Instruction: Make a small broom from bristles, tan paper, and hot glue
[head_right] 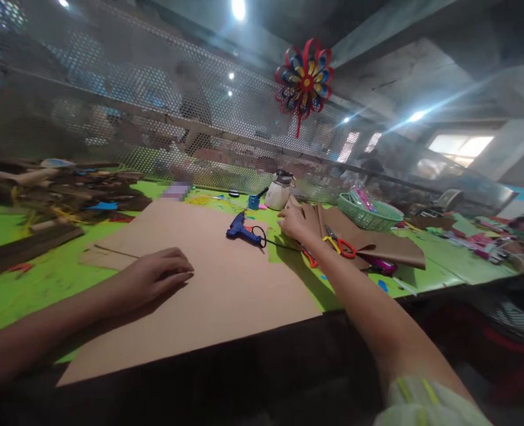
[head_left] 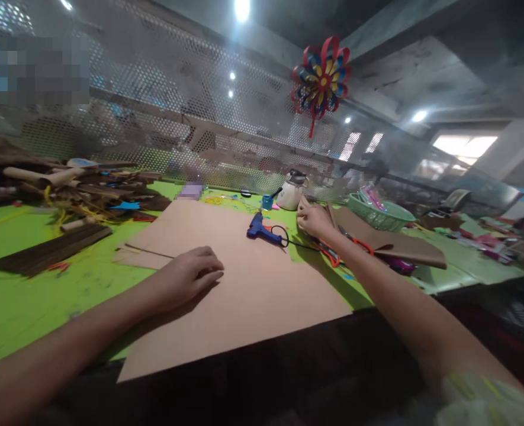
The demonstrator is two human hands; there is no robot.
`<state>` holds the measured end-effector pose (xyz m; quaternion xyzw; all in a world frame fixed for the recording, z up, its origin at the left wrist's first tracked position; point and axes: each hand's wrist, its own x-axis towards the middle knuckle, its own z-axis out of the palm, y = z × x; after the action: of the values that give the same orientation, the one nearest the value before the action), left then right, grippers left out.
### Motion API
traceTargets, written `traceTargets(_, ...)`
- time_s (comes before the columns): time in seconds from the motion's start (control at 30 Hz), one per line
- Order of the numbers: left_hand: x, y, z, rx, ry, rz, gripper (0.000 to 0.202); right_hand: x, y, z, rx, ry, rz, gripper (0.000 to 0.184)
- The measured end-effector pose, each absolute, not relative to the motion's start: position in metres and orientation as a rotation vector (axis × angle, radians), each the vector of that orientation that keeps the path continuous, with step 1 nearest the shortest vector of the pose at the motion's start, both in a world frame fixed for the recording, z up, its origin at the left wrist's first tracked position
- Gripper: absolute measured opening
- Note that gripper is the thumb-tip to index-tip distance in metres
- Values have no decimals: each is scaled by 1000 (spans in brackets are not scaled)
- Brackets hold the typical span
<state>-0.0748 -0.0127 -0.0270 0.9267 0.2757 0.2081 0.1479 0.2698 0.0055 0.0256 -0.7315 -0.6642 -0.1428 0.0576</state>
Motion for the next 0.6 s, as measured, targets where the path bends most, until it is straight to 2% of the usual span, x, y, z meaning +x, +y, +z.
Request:
traceTargets(0.13,-78,-9,-27,2742,840,564,29,244,-55,18,-1829,-2365,-56,26)
traceTargets(0.2,-79,-9,-27,2812,867,542,30,238,-88,6,-1465,-2527,145,33)
traceTargets(0.3,-79,-9,-27,2898,930,518,32,236,-122,-22,-1391,-2497,94,52)
traceTargets(0.43,-78,-15,-22,2947,1034,463,35,239,-134,-48,-1382,-2395,-20,48)
traceTargets(0.6,-76,-23,-13,2822,1251,334,42,234,-135,-48,-1351,-2361,-39,43)
